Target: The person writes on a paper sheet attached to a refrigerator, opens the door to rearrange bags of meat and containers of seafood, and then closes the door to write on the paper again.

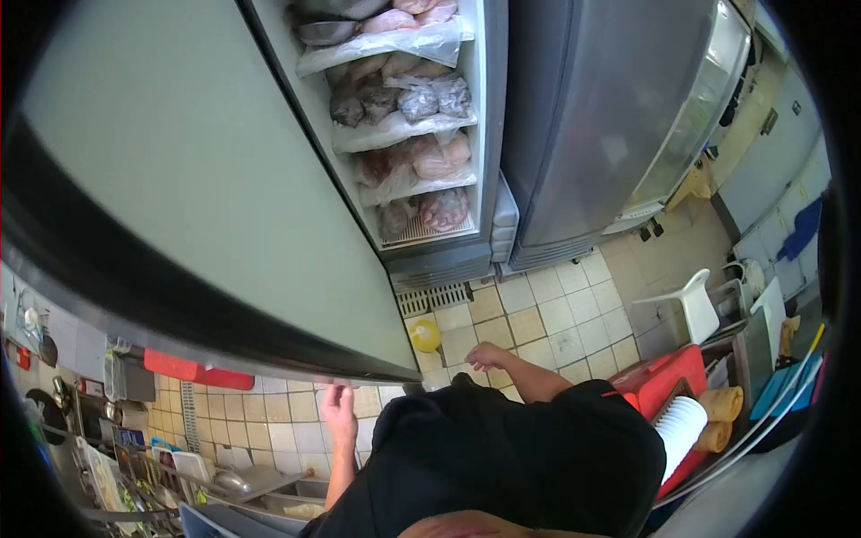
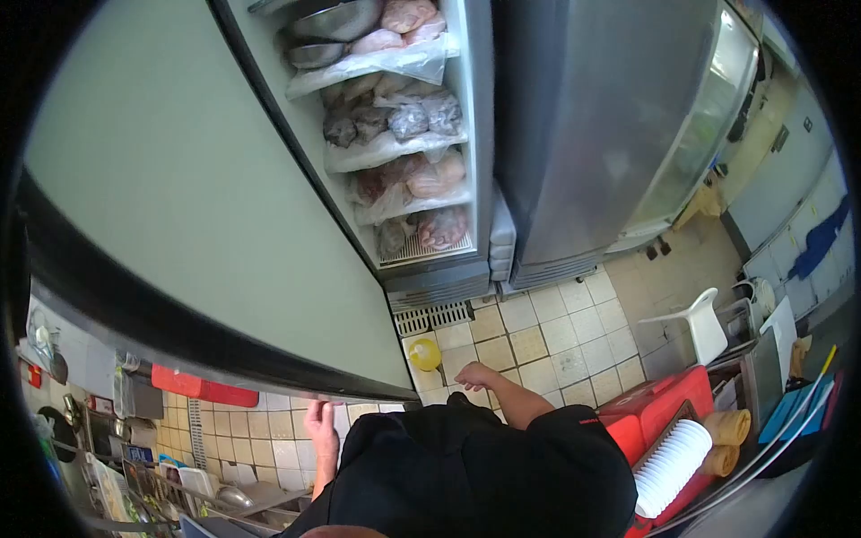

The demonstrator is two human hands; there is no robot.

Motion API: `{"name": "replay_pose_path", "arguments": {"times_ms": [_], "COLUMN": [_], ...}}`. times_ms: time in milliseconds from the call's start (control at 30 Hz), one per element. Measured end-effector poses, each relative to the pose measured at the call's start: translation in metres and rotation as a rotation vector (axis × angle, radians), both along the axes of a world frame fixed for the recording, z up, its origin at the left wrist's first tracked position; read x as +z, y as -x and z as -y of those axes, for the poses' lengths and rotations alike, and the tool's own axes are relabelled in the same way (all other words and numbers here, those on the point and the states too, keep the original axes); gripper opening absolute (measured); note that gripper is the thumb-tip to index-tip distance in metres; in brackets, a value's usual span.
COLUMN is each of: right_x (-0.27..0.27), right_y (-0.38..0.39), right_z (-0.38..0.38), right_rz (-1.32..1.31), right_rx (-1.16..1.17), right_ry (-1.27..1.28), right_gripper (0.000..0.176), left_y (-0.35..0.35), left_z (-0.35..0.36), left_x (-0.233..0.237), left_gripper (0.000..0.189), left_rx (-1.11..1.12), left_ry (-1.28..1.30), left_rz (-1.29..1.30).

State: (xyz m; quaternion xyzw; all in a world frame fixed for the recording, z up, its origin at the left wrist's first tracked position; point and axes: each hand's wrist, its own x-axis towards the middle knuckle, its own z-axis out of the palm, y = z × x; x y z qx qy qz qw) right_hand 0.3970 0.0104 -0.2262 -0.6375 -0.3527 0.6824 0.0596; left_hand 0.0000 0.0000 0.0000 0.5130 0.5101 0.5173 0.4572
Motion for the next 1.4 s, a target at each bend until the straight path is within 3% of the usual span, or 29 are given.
{"name": "replay_pose_path", "arguments": {"times_ms": [167,267,333,400,500,533,633,767,867,967,1000,1033,1100,1267,1367,1400], "right_x": [0.06,0.108,0.13,0.116,0.1,0.127,0.135,0.129,0.144,0.105,0.084,0.068,0.044,-0.008,-0.06,-0.088], "right_y": [0.007,0.018,0.019,0.015,-0.002,-0.004,-0.008,0.001,0.004,-0.001,-0.007,-0.013,-0.032,-0.085,-0.112,-0.119], "right_z": [0.003,0.006,0.001,-0.003,-0.009,-0.006,-0.012,-0.007,0.0,0.007,0.008,0.012,0.025,0.085,0.133,0.147], "right_rz": [-0.046,-0.078,-0.169,-0.153,0.011,0.099,0.093,0.011,-0.171,-0.406,-0.403,-0.359,-0.264,-0.131,0.01,0.026], "right_rx": [-0.117,-0.149,-0.13,-0.187,-0.147,-0.137,-0.086,-0.067,-0.041,-0.163,-0.17,-0.234,-0.357,-0.747,-0.786,-0.753], "right_ry": [-0.182,-0.553,-0.505,-0.508,-0.712,-0.723,-0.649,-0.663,-0.453,-0.231,-0.197,-0.196,-0.194,-0.114,0.064,0.131], "right_gripper": [0.062,0.065,0.07,0.07,0.066,0.064,0.067,0.067,0.067,0.067,0.063,0.061,0.058,0.045,0.035,0.032], "left_y": [-0.023,-0.017,-0.01,-0.009,-0.001,-0.007,-0.027,-0.03,-0.056,-0.073,-0.084,-0.093,-0.081,-0.056,-0.04,-0.037], "left_z": [-0.004,-0.007,-0.004,-0.001,-0.001,-0.001,-0.001,-0.014,-0.026,-0.032,-0.029,-0.026,-0.03,-0.021,-0.02,-0.019], "left_x": [-0.019,-0.039,-0.054,-0.064,-0.096,-0.087,-0.052,-0.079,-0.063,-0.05,-0.023,-0.004,-0.018,-0.006,-0.004,0.007], "left_gripper": [0.02,0.019,0.019,0.019,0.018,0.018,0.02,0.026,0.035,0.042,0.042,0.042,0.041,0.027,0.028,0.03], "left_rx": [-0.162,-0.209,-0.244,-0.262,-0.319,-0.351,-0.405,-0.444,-0.498,-0.486,-0.481,-0.448,-0.438,-0.336,-0.356,-0.319], "left_ry": [0.082,0.156,0.228,0.297,0.373,0.377,0.46,0.411,0.347,0.183,0.188,0.218,0.206,0.259,0.276,0.357], "left_rz": [-0.191,-0.306,-0.331,-0.324,-0.236,-0.259,-0.249,-0.312,-0.35,-0.366,-0.383,-0.346,-0.269,-0.249,-0.149,-0.269]}}
